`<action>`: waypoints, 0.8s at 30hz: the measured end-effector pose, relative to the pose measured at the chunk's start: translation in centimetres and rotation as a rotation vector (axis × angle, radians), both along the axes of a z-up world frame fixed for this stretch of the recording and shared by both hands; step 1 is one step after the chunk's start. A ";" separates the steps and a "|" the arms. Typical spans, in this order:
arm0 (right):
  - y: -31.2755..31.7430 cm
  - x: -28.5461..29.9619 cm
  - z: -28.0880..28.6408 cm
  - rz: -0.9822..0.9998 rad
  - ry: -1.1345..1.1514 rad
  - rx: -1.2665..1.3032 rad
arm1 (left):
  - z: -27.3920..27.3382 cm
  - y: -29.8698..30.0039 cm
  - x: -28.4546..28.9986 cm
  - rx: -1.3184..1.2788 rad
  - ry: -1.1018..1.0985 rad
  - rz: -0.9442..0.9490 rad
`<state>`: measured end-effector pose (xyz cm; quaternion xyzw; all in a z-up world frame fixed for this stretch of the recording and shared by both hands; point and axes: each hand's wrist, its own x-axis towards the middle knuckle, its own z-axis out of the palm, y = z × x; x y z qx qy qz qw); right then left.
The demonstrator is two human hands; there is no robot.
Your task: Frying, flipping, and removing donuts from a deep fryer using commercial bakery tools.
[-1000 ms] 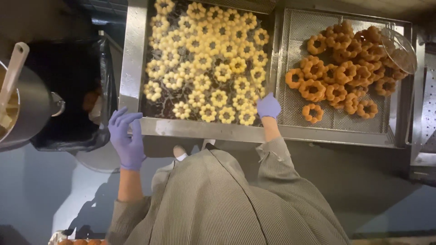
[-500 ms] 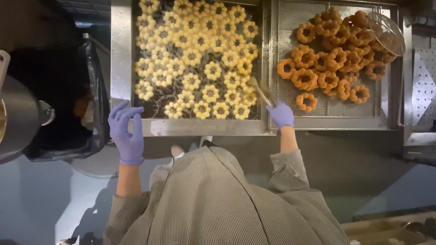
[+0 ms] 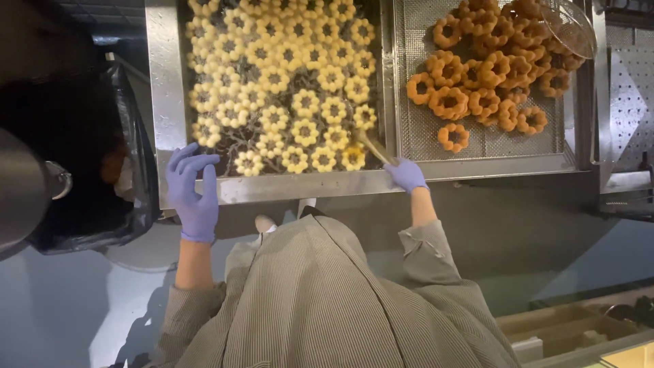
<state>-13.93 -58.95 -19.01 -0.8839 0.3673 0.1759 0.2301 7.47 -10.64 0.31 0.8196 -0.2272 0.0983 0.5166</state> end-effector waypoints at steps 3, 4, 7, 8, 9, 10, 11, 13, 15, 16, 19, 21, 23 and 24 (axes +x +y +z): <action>-0.6 -1.4 1.8 -0.046 0.021 -0.016 | -0.2 0.2 -0.1 -0.002 0.012 0.006; -0.6 -1.8 2.4 -0.051 0.066 -0.100 | -0.3 0.3 -0.1 -0.010 0.020 0.007; 2.0 -0.8 8.4 -0.022 0.028 -0.088 | -0.1 0.2 -0.3 -0.005 0.028 0.004; 3.0 -0.2 8.9 -0.021 0.027 -0.088 | -0.1 0.1 -0.3 -0.006 0.028 0.005; 4.0 0.3 9.4 -0.003 0.054 -0.033 | -0.2 0.0 -0.3 -0.013 0.023 -0.003; 5.1 0.8 9.9 0.014 0.080 0.022 | -0.2 0.0 -0.3 -0.019 0.019 -0.011; 6.0 1.4 9.1 0.014 0.081 0.022 | -0.2 -0.2 -0.3 -0.019 0.019 -0.010; 7.9 2.6 7.5 0.198 0.017 -0.124 | -0.1 -0.5 -0.4 -0.008 0.026 -0.010; 10.2 4.7 6.0 0.188 0.018 -0.098 | 0.1 -0.8 -0.5 -0.012 0.034 -0.028; 11.3 5.8 5.3 0.178 0.017 -0.071 | 0.3 -0.9 -0.4 -0.016 0.041 -0.048; 9.5 5.6 -1.8 0.204 -0.032 -0.056 | 0.3 -0.8 -0.6 -0.049 0.077 -0.047; 8.6 5.2 -0.5 0.189 -0.045 -0.025 | 0.4 -0.4 -0.5 -0.023 0.032 -0.030; 8.1 4.9 1.7 0.175 -0.057 0.004 | 0.4 0.0 -0.5 0.001 -0.012 -0.011; 8.1 4.8 3.1 0.130 -0.055 0.010 | 0.2 0.2 -0.5 -0.005 0.008 -0.002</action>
